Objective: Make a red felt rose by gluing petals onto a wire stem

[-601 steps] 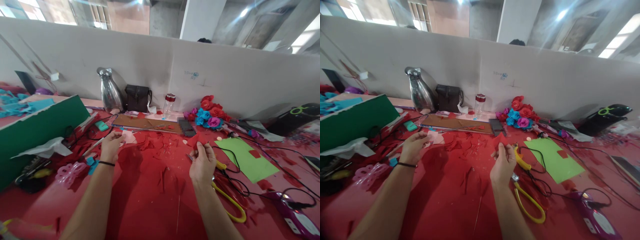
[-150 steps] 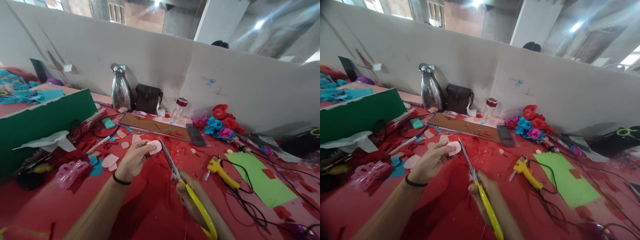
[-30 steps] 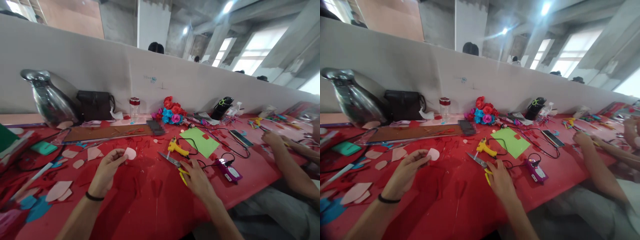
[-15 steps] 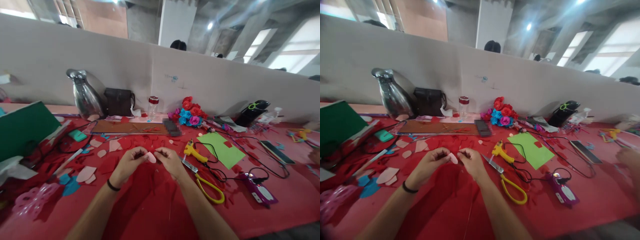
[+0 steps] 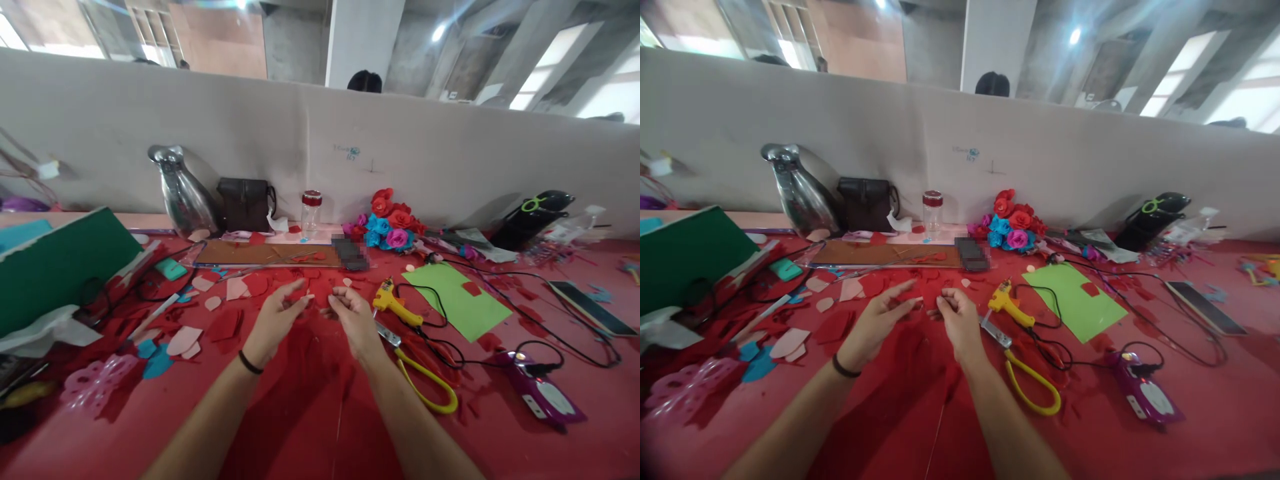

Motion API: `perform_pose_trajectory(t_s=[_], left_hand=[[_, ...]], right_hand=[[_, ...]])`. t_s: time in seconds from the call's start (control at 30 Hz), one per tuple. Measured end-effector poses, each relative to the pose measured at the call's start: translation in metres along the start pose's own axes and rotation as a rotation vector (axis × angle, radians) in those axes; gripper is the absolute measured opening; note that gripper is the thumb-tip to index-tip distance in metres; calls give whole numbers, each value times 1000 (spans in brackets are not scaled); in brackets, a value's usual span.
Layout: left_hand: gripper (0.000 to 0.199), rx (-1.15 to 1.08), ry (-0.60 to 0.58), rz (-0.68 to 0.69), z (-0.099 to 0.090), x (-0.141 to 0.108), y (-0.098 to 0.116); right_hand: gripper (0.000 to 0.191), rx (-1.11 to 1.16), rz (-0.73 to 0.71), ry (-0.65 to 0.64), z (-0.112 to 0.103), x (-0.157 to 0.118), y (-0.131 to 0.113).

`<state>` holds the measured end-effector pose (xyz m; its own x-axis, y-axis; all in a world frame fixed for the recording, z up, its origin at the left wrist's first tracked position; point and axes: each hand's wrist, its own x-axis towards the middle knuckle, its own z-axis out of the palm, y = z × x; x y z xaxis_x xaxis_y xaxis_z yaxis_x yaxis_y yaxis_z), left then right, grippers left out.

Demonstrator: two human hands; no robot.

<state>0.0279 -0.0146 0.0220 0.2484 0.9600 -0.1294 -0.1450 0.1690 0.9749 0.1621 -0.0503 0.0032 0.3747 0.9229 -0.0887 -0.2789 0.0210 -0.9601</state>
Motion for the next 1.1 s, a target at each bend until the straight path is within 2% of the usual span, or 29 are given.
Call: perform_pose_trajectory(t_s=[0.13, 0.33, 0.6, 0.67, 0.77, 0.83, 0.93, 1.03, 1.1], left_hand=[[21, -41, -8, -27, 7, -5, -2], [26, -189, -56, -137, -7, -5, 0], [25, -161, -65, -134, -9, -2, -2], [26, -141, -29, -100, -8, -3, -5], [24, -54, 84, 36, -4, -6, -8], [19, 0, 74, 70, -1, -9, -9], [22, -15, 3, 35, 2, -12, -11], [31, -31, 108, 101, 4, -12, -13], [26, -23, 123, 122, 5, -12, -15]], right_hand=[[27, 23, 5, -28, 5, -6, -1], [27, 129, 106, -148, 7, -11, -5], [22, 31, 56, -138, 7, -10, -5], [20, -7, 20, -126, 7, -10, -2], [17, -112, -81, -76, 6, -11, 2], [15, -208, -160, -58, 7, -12, 2], [14, -297, -231, -73, 7, -15, 2], [14, -329, -250, -64, 8, -17, 1], [13, -344, -246, -54, 8, -18, 0]])
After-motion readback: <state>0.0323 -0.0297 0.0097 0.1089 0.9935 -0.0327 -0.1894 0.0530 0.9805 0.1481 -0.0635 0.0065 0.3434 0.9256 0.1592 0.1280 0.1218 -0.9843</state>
